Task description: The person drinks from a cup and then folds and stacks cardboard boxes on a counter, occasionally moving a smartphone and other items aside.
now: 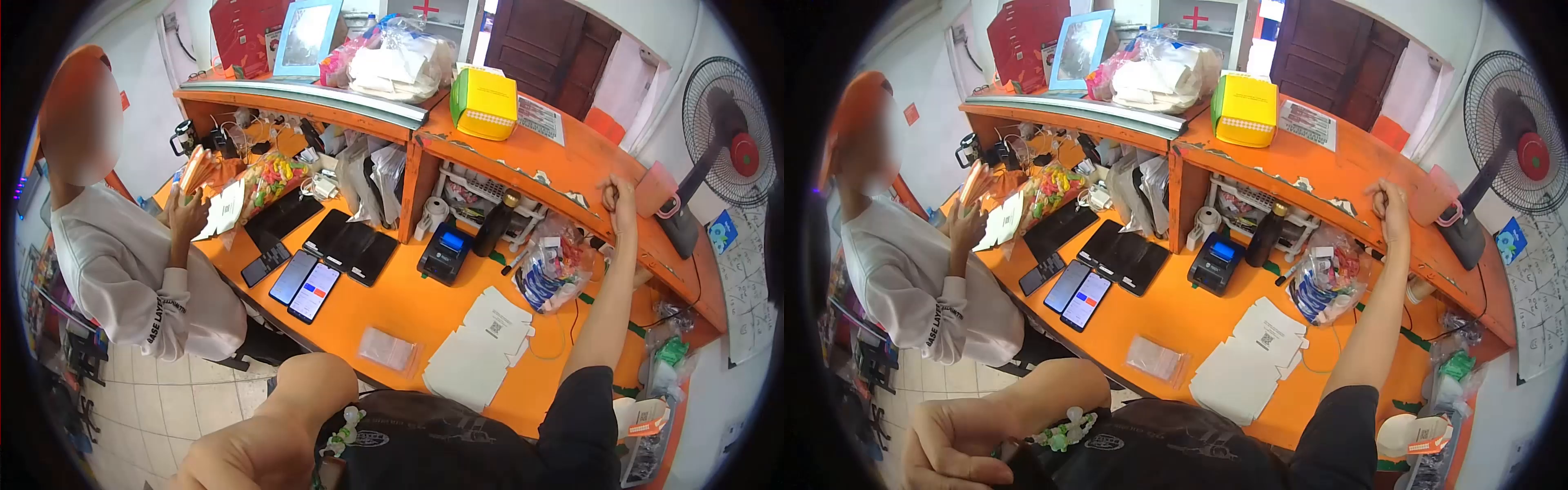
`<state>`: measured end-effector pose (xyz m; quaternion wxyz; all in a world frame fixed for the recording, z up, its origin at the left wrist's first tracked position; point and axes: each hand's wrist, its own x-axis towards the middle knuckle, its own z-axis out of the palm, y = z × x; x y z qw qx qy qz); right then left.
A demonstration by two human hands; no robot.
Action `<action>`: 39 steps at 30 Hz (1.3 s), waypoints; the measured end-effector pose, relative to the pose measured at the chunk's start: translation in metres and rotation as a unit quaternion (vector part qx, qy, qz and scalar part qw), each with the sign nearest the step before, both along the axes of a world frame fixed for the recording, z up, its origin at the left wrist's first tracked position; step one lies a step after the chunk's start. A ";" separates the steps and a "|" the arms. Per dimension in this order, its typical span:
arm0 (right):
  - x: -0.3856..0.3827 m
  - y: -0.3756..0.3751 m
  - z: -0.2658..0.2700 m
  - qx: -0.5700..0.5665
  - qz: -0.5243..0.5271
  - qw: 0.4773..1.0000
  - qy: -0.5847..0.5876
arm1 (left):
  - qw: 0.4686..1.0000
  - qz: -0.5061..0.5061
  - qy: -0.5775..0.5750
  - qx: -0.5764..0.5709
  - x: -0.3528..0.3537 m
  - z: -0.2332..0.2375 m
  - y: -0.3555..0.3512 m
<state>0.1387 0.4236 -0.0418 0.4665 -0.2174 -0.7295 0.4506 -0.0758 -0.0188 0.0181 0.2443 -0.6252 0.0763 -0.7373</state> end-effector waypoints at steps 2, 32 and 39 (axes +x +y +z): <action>-0.006 -0.007 0.002 -0.002 -0.037 0.999 0.008 | 0.997 0.015 0.039 -0.064 -0.010 0.001 -0.019; -0.008 -0.010 0.000 0.019 -0.113 0.993 0.037 | 0.998 0.044 0.026 -0.021 -0.005 0.002 -0.018; -0.008 -0.009 0.000 0.020 -0.120 0.992 0.020 | 0.996 0.061 0.040 -0.058 -0.004 0.000 -0.020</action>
